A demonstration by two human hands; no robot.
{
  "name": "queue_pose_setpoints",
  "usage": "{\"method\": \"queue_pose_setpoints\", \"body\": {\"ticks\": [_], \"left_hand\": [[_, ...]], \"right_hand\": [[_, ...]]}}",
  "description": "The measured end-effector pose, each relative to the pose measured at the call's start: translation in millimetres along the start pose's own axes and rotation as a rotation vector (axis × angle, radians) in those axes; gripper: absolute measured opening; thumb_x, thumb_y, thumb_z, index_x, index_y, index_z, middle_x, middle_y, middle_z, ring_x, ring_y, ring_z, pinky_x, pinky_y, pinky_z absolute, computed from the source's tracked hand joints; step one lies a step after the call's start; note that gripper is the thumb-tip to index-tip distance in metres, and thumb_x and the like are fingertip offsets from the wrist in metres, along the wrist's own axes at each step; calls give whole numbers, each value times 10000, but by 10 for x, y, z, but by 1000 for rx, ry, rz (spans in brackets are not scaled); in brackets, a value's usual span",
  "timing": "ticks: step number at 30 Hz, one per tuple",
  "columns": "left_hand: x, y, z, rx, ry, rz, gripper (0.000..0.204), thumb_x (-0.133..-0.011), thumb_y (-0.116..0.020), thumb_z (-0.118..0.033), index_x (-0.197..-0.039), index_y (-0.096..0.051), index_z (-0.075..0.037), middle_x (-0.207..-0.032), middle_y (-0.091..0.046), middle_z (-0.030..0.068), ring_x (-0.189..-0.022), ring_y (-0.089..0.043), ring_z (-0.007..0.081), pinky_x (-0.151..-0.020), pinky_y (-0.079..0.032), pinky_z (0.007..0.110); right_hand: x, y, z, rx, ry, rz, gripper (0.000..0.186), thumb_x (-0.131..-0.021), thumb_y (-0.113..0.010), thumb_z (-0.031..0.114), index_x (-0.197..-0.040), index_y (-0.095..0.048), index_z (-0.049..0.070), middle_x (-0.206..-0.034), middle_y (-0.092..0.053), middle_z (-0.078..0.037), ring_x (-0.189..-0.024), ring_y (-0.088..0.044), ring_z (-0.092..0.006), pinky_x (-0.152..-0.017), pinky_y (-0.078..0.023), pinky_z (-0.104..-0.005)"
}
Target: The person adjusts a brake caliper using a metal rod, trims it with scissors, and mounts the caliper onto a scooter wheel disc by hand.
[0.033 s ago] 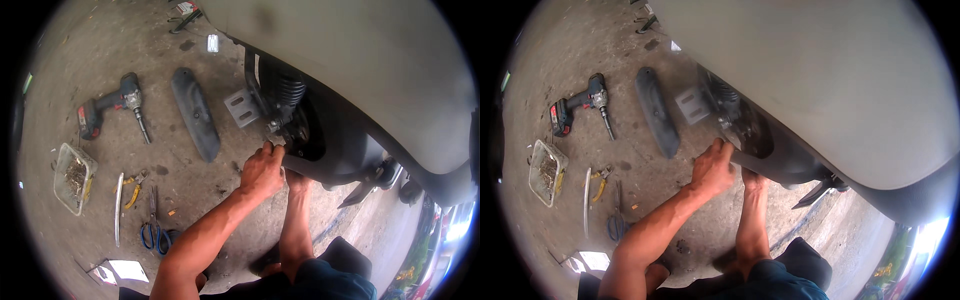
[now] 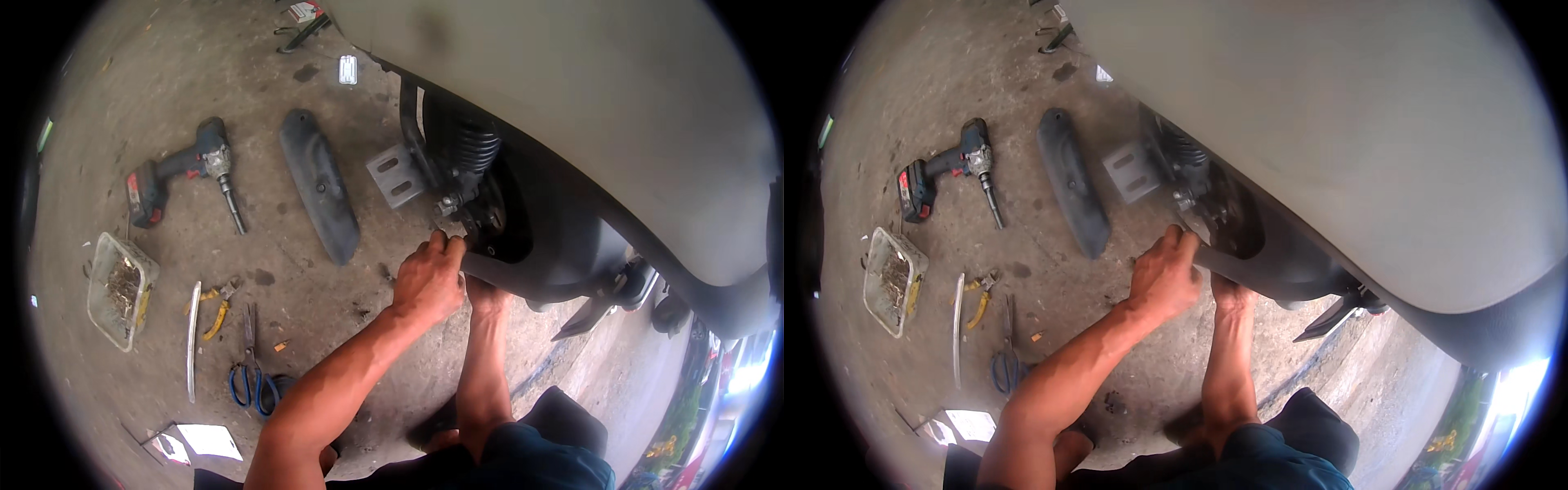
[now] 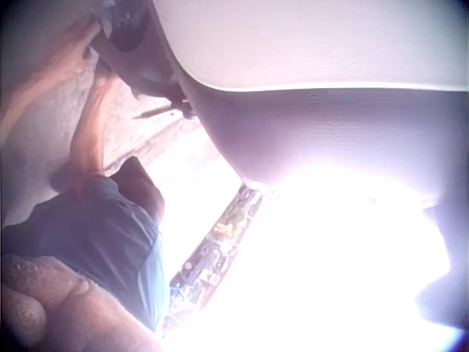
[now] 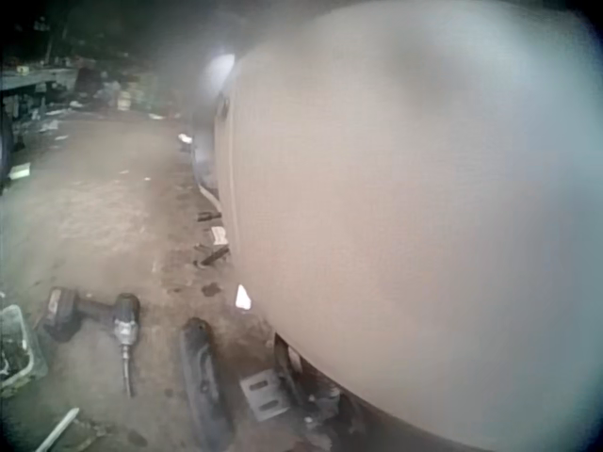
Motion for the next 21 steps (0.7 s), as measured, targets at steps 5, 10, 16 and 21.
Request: {"method": "queue_pose_setpoints", "body": {"ticks": [5,10,16,21], "left_hand": [[25,-3,13,-4,33,8,305,-687,-602,-22,-981,-524,-15,-950,-537,187,-825,-611,382,-688,-521,491],[5,80,34,2,17,13,368,-704,-609,-23,-1064,-533,-10,-1000,-553,201,-837,-617,378,-715,-523,475],[-52,163,-4,-168,56,183,571,-734,-633,-77,-1288,-499,-55,-1186,-512,205,-992,-597,343,-799,-539,436],[327,1003,405,-398,192,548,508,-781,-629,-140,-1255,-482,-30,-1263,-492,200,-1069,-578,345,-911,-514,427]], "right_hand": [[-36,-4,-11,-20,-13,-15,441,-894,-605,271,-1267,-530,45,-1220,-581,-104,-1112,-546,-239,-956,-466,-364],[48,-97,-92,-43,-140,39,452,-897,-609,286,-1255,-542,19,-1216,-591,-101,-1111,-551,-227,-967,-461,-363],[477,78,-678,-254,-414,37,462,-803,-589,185,-1240,-565,38,-1241,-597,-107,-1194,-535,-243,-1061,-383,-420],[824,123,-1313,-408,-624,8,660,-684,-622,55,-1331,-497,84,-1305,-556,-122,-1235,-504,-262,-1090,-340,-478]]}}
Point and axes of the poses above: each hand's wrist, its own x-axis away from the middle knuckle, its own y-axis out of the back of the hand, z = x × y, the point moved 6 cm from there along -x, towards the middle knuckle
